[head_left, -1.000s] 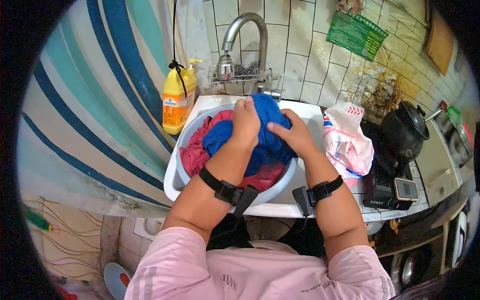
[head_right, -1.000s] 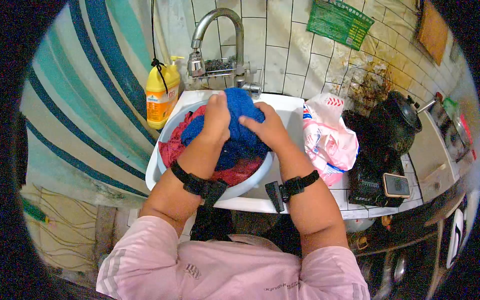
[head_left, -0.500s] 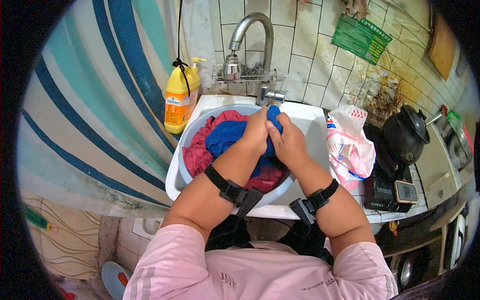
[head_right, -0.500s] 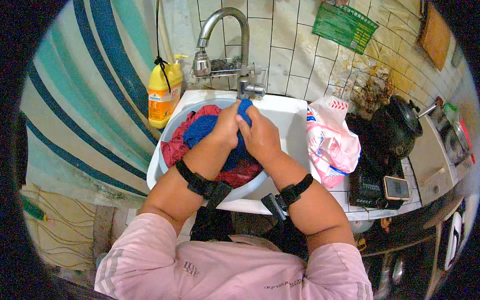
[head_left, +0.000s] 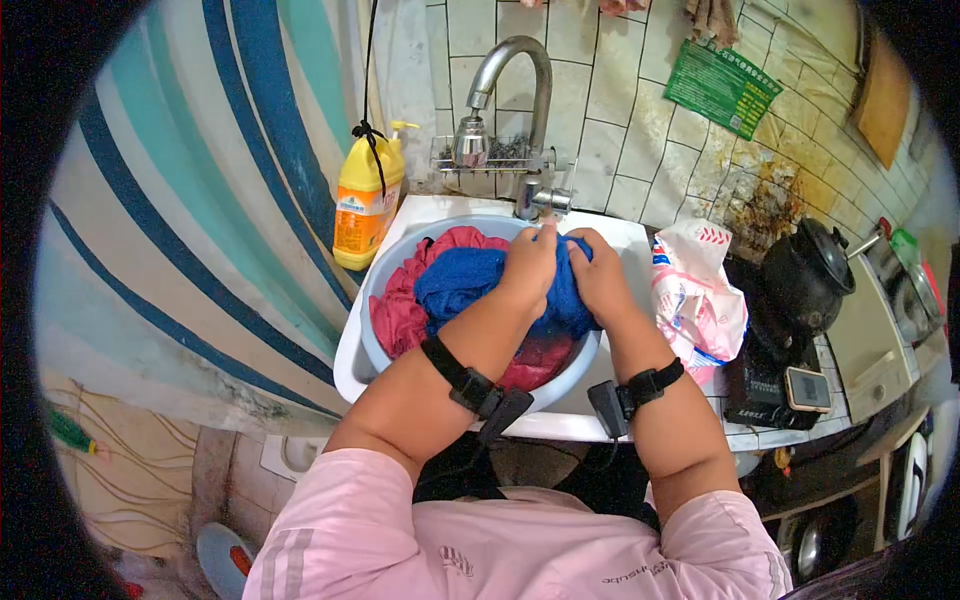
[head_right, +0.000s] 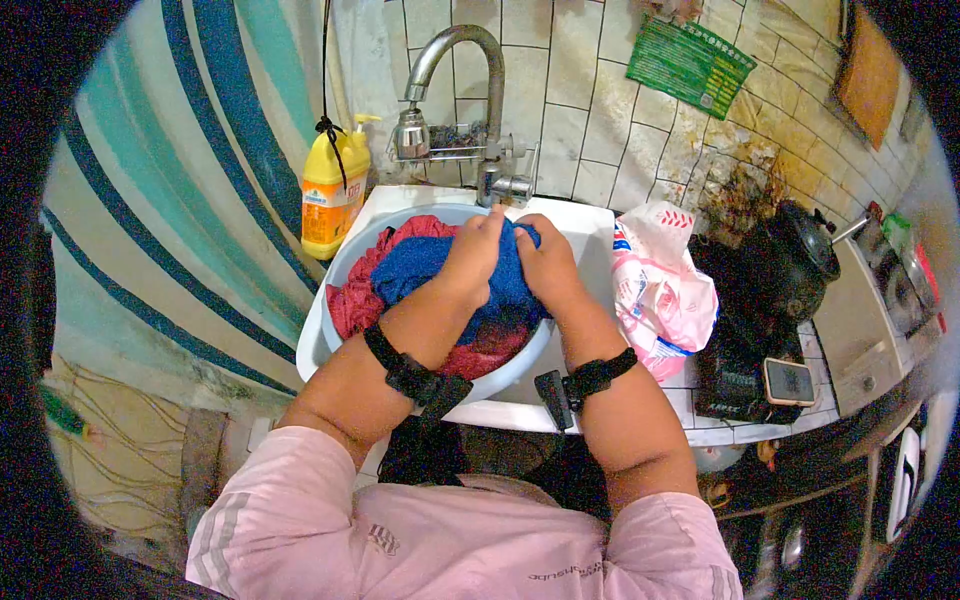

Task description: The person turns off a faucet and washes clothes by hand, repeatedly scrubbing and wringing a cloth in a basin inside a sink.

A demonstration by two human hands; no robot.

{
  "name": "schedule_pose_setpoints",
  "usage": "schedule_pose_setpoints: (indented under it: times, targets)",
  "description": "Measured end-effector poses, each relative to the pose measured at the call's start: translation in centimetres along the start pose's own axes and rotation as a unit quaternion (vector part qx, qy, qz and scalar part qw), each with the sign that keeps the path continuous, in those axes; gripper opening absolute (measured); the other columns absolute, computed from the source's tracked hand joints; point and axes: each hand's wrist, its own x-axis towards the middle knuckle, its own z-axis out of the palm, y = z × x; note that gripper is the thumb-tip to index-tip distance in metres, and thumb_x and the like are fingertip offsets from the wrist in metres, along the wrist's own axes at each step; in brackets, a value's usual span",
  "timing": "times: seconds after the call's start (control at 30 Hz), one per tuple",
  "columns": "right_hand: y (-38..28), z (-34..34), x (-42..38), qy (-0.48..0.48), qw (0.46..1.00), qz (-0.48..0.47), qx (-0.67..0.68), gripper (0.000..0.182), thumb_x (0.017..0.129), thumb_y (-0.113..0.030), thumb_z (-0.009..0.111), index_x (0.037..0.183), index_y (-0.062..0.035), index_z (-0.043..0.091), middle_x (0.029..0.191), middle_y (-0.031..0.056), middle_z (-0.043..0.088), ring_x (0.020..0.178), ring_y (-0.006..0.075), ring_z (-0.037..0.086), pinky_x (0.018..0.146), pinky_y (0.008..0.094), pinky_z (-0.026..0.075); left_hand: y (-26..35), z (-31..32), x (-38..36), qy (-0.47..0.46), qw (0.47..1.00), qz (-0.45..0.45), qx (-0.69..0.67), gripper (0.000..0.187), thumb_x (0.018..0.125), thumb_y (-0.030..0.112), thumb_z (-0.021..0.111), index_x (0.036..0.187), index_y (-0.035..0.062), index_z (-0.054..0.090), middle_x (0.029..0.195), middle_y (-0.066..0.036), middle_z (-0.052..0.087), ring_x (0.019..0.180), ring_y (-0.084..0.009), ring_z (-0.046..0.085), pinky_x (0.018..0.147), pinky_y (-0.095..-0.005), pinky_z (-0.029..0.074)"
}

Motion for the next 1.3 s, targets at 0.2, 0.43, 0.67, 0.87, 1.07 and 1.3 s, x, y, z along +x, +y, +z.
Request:
schedule_pose_setpoints:
  times: [0.2,0.43,0.67,0.87,1.07,1.3]
  targets:
    - [-4.8,0.4,-2.4,0.018,0.986,-0.137,-0.093,0.021,0.091,-0.025,0.054,0.097,-0.0051,0.057,0.087,0.0225,0.063,0.083,0.0428,0.060,0.072,0.0454,0.048,-0.4,-0.8,0.6,0.013,0.998,-0.002,-0.066,0.040,0.099,0.036,0.043,0.109,-0.0019,0.052,0.091,-0.015,0.057,0.084,-0.0216,0.055,0.074,-0.0374,0.046]
    - [-1.9,0.6,0.1,0.026,0.988,0.028,-0.151,0.027,0.093,-0.027,0.050,0.092,-0.0009,0.056,0.083,0.0289,0.061,0.081,0.0474,0.058,0.071,0.0511,0.046,-1.2,0.3,0.0,-0.055,0.998,-0.027,0.024,0.044,0.098,0.038,0.041,0.122,0.0025,0.051,0.118,-0.014,0.056,0.106,-0.0239,0.053,0.091,-0.0391,0.041]
    - [0.0,0.1,0.4,0.017,0.995,0.030,-0.092,0.027,0.092,-0.028,0.051,0.093,-0.0007,0.057,0.089,0.0285,0.061,0.085,0.0470,0.059,0.074,0.0514,0.047,1.0,0.4,-1.8,-0.079,0.995,-0.050,0.028,0.050,0.095,0.044,0.047,0.123,0.0039,0.056,0.119,-0.015,0.059,0.107,-0.0239,0.055,0.092,-0.0377,0.041]
    - [-4.9,0.0,-2.7,0.054,0.984,-0.114,-0.125,0.023,0.091,-0.028,0.053,0.094,-0.0046,0.055,0.093,0.0205,0.049,0.079,0.0442,0.056,0.068,0.0499,0.047,0.0,-0.9,0.5,-0.024,1.000,-0.002,-0.013,0.038,0.099,0.035,0.041,0.106,0.0020,0.058,0.093,-0.011,0.061,0.082,-0.0206,0.057,0.071,-0.0348,0.046]
    - [-3.7,0.3,-1.8,0.049,0.985,-0.095,-0.135,0.025,0.093,-0.028,0.048,0.096,-0.0034,0.054,0.090,0.0228,0.054,0.078,0.0458,0.056,0.069,0.0520,0.046,-1.4,0.1,-0.1,-0.071,0.996,0.011,-0.057,0.037,0.099,0.037,0.038,0.107,0.0050,0.055,0.101,-0.009,0.059,0.094,-0.0223,0.057,0.083,-0.0391,0.045]
    - [2.2,0.2,1.1,0.030,0.994,0.007,-0.104,0.028,0.094,-0.029,0.047,0.095,-0.0016,0.055,0.096,0.0252,0.059,0.088,0.0449,0.056,0.078,0.0511,0.044,0.5,1.2,-1.7,-0.096,0.994,-0.042,0.036,0.050,0.093,0.042,0.051,0.117,-0.0004,0.056,0.107,-0.015,0.060,0.093,-0.0233,0.055,0.080,-0.0389,0.043]
